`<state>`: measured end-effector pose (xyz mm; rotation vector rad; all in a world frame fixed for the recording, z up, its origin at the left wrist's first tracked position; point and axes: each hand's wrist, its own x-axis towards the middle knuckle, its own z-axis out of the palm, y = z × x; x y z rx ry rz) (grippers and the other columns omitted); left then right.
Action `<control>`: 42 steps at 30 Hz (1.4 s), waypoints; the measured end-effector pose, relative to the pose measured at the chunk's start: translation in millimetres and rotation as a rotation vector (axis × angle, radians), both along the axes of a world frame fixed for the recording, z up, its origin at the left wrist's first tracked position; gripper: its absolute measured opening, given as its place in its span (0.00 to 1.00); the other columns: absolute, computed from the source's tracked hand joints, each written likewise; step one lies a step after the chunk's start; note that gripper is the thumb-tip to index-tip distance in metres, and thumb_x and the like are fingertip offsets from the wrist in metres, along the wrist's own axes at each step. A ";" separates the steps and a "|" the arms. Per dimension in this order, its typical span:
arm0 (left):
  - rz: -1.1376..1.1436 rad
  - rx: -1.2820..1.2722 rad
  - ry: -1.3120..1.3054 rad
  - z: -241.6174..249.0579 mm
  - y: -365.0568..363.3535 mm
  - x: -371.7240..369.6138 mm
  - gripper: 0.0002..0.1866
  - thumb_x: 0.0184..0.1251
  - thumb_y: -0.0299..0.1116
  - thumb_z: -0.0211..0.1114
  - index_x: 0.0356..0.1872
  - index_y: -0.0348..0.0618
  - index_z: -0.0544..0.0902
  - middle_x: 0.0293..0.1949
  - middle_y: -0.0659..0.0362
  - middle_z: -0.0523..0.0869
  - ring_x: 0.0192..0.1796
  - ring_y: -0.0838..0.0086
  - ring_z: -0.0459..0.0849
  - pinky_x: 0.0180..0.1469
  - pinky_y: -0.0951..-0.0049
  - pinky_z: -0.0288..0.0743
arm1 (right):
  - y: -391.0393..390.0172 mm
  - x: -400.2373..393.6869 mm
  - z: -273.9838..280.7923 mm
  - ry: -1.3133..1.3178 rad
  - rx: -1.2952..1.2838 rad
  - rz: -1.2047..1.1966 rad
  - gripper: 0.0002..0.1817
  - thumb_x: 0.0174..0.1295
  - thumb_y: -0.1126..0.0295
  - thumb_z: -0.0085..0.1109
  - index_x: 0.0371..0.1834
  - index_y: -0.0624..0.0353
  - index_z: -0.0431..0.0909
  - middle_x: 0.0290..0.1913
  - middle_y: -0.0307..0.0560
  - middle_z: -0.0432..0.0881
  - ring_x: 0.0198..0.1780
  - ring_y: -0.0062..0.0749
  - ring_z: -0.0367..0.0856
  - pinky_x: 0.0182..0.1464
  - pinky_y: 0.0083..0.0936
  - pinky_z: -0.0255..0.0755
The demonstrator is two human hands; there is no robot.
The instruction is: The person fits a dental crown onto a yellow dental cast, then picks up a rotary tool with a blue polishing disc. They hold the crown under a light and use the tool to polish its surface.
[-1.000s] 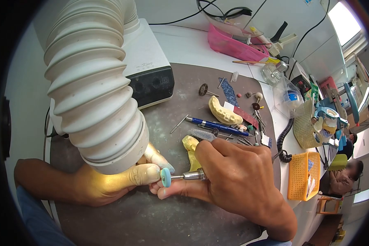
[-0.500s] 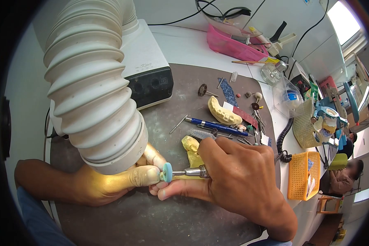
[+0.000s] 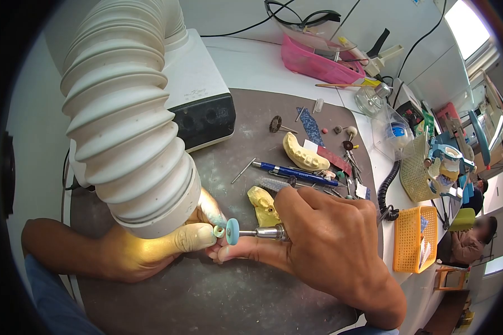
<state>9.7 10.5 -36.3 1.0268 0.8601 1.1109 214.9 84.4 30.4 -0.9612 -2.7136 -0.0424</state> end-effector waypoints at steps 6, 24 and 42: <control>0.002 -0.016 0.005 3.4 1.2 0.9 0.06 0.70 0.31 0.66 0.40 0.39 0.83 0.32 0.63 0.86 0.35 0.80 0.82 0.38 0.76 0.76 | 1.0 0.7 -2.9 -0.013 -0.037 0.050 0.35 0.38 0.36 0.72 0.18 0.59 0.67 0.16 0.42 0.68 0.16 0.34 0.70 0.19 0.32 0.62; 0.050 -0.029 -0.015 0.9 -2.2 3.8 0.10 0.67 0.33 0.71 0.44 0.40 0.84 0.37 0.61 0.87 0.39 0.79 0.83 0.42 0.75 0.77 | -0.5 -0.8 -1.4 -0.034 0.012 0.017 0.36 0.36 0.35 0.73 0.17 0.58 0.66 0.15 0.41 0.66 0.15 0.33 0.67 0.19 0.32 0.61; -0.017 -0.078 -0.017 7.9 -0.4 0.2 0.12 0.66 0.35 0.71 0.45 0.39 0.85 0.40 0.61 0.88 0.42 0.78 0.83 0.47 0.74 0.77 | 2.0 1.5 -4.3 -0.025 -0.006 0.082 0.36 0.39 0.33 0.70 0.19 0.58 0.68 0.16 0.40 0.68 0.15 0.34 0.70 0.19 0.32 0.63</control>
